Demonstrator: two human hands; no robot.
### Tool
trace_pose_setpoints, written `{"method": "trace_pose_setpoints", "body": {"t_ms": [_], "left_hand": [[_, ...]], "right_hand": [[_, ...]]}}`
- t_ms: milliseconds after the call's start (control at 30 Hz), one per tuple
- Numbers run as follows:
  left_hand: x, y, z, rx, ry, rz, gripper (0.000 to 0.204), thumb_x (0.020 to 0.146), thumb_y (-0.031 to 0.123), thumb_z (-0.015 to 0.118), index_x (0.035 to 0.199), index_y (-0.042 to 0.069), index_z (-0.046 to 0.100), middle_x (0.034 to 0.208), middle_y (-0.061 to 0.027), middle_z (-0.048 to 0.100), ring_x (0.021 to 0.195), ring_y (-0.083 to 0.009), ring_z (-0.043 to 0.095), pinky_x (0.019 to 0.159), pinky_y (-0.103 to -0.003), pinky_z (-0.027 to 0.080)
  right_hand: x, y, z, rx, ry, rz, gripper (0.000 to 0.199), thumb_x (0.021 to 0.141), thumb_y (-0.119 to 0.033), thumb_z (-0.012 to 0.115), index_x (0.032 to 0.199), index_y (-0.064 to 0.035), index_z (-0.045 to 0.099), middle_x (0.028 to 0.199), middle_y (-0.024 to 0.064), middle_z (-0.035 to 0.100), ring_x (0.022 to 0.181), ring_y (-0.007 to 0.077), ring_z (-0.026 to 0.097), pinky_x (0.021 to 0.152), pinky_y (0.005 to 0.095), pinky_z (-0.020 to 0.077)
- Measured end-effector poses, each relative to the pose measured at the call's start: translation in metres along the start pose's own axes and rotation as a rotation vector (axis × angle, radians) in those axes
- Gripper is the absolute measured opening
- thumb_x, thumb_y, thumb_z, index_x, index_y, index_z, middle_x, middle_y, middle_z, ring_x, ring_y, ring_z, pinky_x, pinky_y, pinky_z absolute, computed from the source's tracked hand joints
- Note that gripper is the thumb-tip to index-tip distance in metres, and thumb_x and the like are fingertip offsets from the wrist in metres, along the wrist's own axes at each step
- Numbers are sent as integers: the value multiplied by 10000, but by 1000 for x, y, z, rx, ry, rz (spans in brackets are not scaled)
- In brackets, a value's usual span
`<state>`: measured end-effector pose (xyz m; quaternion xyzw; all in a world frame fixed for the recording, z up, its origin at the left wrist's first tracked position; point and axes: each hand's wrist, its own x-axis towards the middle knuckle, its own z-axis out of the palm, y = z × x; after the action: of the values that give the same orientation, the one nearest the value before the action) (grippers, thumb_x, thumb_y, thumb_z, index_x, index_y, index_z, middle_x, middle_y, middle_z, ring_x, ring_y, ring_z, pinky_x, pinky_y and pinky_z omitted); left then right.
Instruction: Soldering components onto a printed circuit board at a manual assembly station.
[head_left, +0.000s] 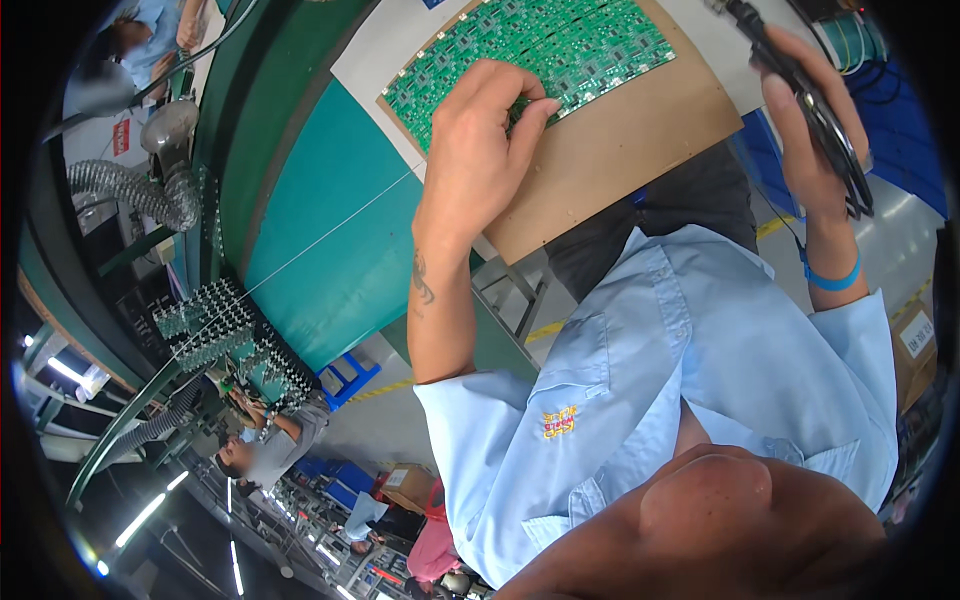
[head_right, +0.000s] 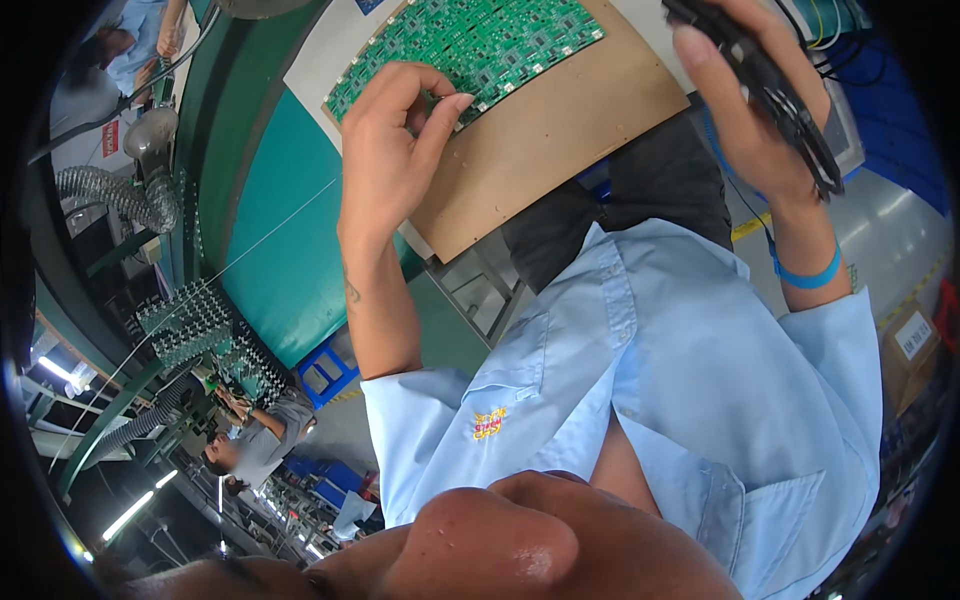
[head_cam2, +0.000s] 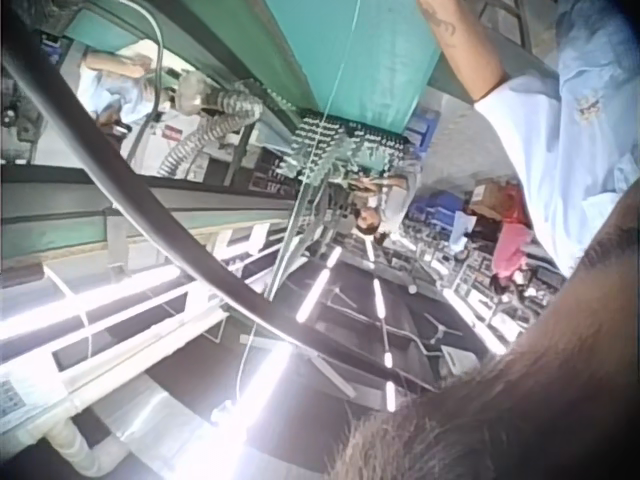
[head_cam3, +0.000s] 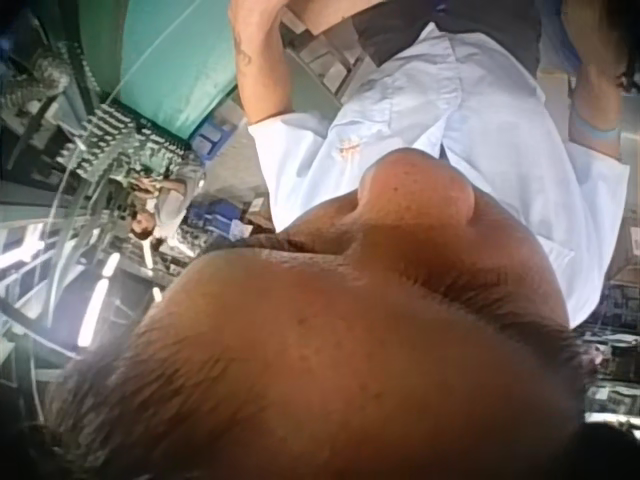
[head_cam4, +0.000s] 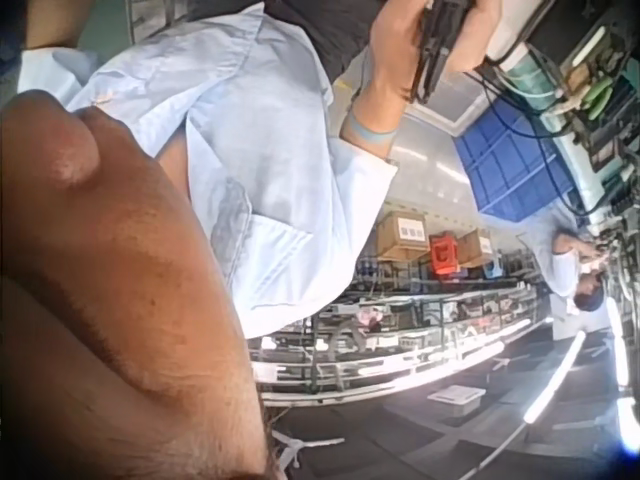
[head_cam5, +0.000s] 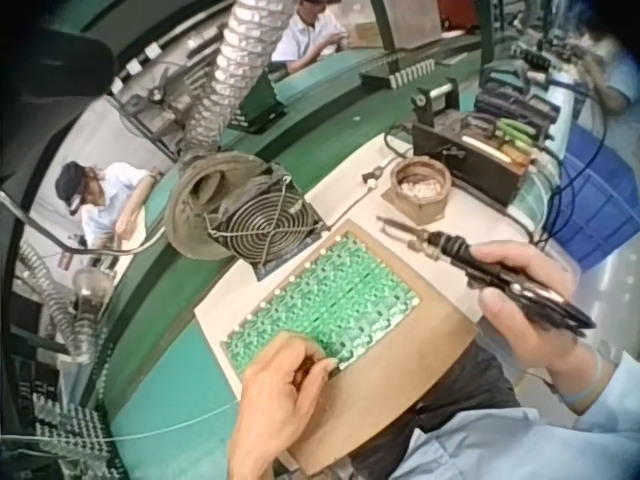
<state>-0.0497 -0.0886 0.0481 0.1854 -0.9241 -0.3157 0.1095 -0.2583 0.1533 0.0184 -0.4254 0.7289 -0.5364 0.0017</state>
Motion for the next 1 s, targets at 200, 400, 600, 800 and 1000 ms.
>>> {"method": "trace_pose_setpoints", "body": {"t_ms": [200,400,600,800,1000], "left_hand": [[-4,-8,0,-62,26,73,75,908,-7,745,979,13,734,1018,-69,705,793,-225,637,722,-343,517],[-4,-10,-3,-43,-4,122,71,909,-26,724,975,-3,732,984,-72,710,793,-229,638,725,-342,520],[-2,-11,0,-57,-1,115,89,905,-35,710,984,-6,737,931,-69,716,807,-249,644,757,-346,533],[1,-17,5,-55,7,210,118,892,-41,706,996,-1,744,918,-73,734,834,-272,653,796,-356,541],[0,-16,4,-71,-23,166,121,886,-40,705,995,-1,743,936,-82,757,856,-279,665,816,-364,545]], "right_hand": [[-13,-30,-2,148,-210,-99,361,895,-37,749,1247,41,745,1030,134,789,751,203,665,703,269,539],[-23,-42,7,149,-300,-219,395,827,-35,772,1209,58,747,879,121,738,663,190,574,618,283,485],[-28,-44,11,136,-323,-258,412,791,-30,783,1192,58,749,822,110,701,626,196,539,590,290,463],[-31,-46,15,137,-353,-229,392,795,-27,788,1177,51,758,805,100,682,613,194,529,574,286,451],[-31,-45,19,147,-363,-226,385,797,-29,795,1174,44,765,787,88,660,609,189,525,566,283,445]]}}
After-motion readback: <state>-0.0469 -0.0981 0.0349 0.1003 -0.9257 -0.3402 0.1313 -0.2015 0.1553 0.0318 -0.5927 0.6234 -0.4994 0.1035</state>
